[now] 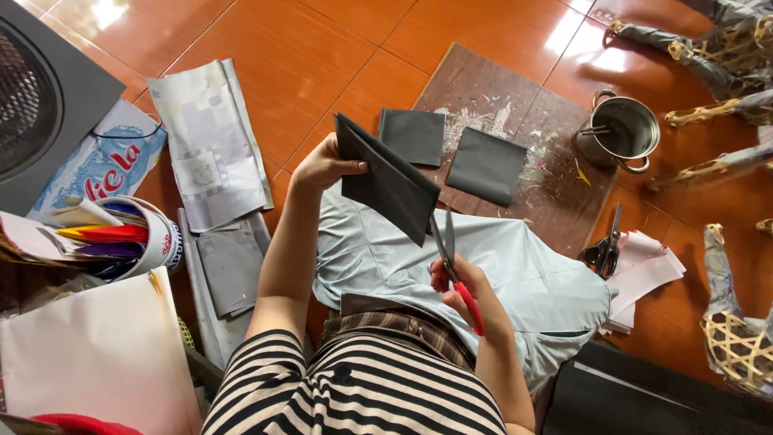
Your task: Cutting a sheet of black paper into smaller rectangular pieces using scissors.
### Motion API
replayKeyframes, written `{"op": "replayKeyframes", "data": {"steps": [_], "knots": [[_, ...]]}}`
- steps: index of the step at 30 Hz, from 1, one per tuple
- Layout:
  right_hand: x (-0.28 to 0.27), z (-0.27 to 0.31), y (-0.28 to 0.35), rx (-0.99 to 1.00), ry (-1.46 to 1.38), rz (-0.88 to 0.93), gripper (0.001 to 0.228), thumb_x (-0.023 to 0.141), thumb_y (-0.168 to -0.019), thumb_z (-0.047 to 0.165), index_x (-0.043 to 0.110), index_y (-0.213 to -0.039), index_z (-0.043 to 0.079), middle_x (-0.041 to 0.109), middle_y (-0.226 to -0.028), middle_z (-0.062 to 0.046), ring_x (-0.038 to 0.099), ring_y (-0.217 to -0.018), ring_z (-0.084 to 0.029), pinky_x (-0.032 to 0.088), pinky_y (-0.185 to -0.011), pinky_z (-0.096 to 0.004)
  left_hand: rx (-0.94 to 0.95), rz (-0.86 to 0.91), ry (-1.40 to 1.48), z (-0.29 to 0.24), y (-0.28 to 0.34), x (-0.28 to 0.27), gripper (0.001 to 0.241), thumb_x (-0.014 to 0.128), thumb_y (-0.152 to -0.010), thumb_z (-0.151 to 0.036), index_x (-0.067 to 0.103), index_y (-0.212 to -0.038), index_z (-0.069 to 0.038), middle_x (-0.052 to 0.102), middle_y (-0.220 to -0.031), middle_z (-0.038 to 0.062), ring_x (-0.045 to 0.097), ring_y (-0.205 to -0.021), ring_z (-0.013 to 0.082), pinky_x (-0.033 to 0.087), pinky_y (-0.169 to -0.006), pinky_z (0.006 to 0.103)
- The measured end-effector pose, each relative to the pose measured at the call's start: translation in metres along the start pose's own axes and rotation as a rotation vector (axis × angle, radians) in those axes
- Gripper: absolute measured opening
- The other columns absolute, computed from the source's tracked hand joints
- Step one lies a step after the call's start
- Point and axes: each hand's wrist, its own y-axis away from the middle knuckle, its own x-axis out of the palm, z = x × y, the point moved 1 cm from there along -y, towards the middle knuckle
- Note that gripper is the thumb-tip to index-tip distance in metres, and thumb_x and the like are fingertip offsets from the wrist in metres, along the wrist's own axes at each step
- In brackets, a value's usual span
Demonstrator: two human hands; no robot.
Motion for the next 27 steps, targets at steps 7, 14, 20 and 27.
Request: {"op": "replayKeyframes", "data": {"steps": [7,14,20,27], "knots": [[-0.001,0.016,-0.002,0.137,-0.187,0.179,0.086,0.071,-0.083,0.074,0.056,-0.124,-0.001,0.063,-0.101,-0.008,0.059,-0.087,-0.015,0.05,-0.078,-0.028,-0.186,0.118,-0.605,-0.058,-0.007,0.017,0.016,0.082,-0.089,-0.002,0.075,-0.103,0.0,0.072,-0.091,-0.006,0.061,-0.084,0.0037,0.055,-0.078,0.0252],[0.016,-0.001,-0.011,0.121,-0.278,0.246,0.091,0.061,-0.085,0.082,0.054,-0.122,-0.001,0.058,-0.08,-0.004,0.056,-0.071,-0.011,0.045,-0.065,-0.026,-0.416,0.29,-0.854,-0.078,-0.012,0.051,0.017,0.077,-0.088,-0.006,0.075,-0.103,0.0,0.074,-0.088,-0.006,0.063,-0.082,0.0036,0.055,-0.076,0.0254],[0.018,-0.026,-0.013,0.166,-0.224,0.104,0.087,0.062,-0.085,0.08,0.058,-0.102,-0.005,0.05,-0.061,0.0,0.047,-0.048,-0.01,0.037,-0.044,-0.024,-0.37,0.236,-0.95,-0.077,-0.013,0.039,0.015,0.078,-0.09,-0.007,0.074,-0.1,0.003,0.07,-0.083,-0.001,0.061,-0.08,0.0069,0.054,-0.075,0.0286],[0.027,-0.03,-0.019,0.083,-0.276,0.043,0.086,0.06,-0.089,0.078,0.057,-0.109,-0.005,0.053,-0.065,-0.002,0.049,-0.052,-0.01,0.039,-0.048,-0.024,-0.403,0.439,-0.909,-0.062,-0.024,0.071,0.021,0.073,-0.086,-0.005,0.07,-0.105,0.002,0.073,-0.085,-0.001,0.064,-0.083,0.0068,0.055,-0.077,0.0287]]}}
